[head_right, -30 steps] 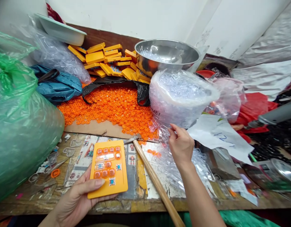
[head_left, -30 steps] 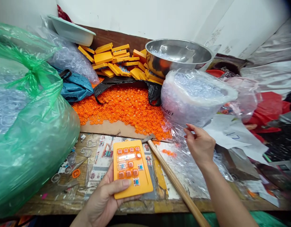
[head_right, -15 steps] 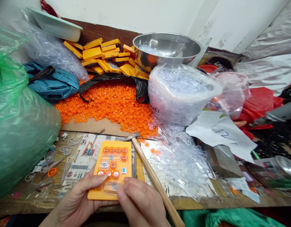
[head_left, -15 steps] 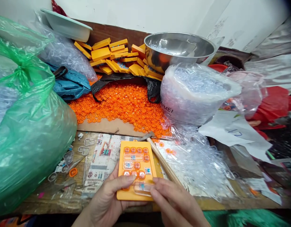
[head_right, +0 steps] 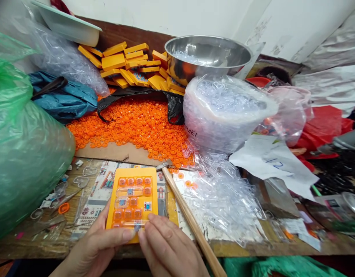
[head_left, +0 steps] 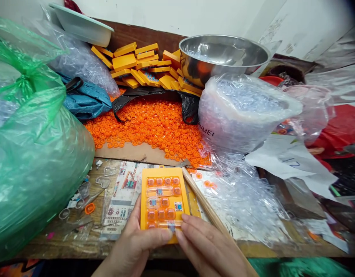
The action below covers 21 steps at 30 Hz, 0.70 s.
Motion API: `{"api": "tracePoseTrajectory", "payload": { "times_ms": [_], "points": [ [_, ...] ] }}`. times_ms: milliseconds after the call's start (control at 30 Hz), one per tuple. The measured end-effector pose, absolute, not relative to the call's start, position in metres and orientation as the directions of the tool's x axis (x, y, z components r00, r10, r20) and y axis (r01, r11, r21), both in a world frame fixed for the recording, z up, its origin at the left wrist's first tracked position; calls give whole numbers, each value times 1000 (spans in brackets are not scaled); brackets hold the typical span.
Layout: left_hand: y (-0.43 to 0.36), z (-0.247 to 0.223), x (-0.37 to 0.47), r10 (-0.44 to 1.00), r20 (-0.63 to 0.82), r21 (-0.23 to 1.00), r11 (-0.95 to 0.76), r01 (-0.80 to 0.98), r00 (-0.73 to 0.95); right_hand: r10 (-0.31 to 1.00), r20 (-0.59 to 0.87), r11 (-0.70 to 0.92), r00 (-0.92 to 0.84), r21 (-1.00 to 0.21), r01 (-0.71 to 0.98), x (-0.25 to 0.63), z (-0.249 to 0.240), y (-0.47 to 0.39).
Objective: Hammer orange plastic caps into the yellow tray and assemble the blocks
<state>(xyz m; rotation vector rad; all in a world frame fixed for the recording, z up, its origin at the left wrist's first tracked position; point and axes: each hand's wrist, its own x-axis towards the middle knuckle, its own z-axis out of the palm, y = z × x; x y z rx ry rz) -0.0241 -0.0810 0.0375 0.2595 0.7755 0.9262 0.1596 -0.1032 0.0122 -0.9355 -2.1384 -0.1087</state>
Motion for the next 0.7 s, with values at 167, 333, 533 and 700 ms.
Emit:
{"api": "tracePoseTrajectory", "payload": {
  "times_ms": [167,333,533,700],
  "points": [
    [-82,39,-18,844,-469,564,512,-648,259,575,673,725,-465,-157,670,160,12,-101],
    [-83,33,-15,852,-504,599,464,-652,144,595,646,715,-479,-153,682,154,-5,-107],
    [-86,34,-18,861,-507,652,418,-632,46,649,707,711,-281,-432,555,149,-17,-107],
    [-93,61,-30,850,-523,680,462,-569,66,842,529,420,104,-764,490,132,0,-59]
  ]
}}
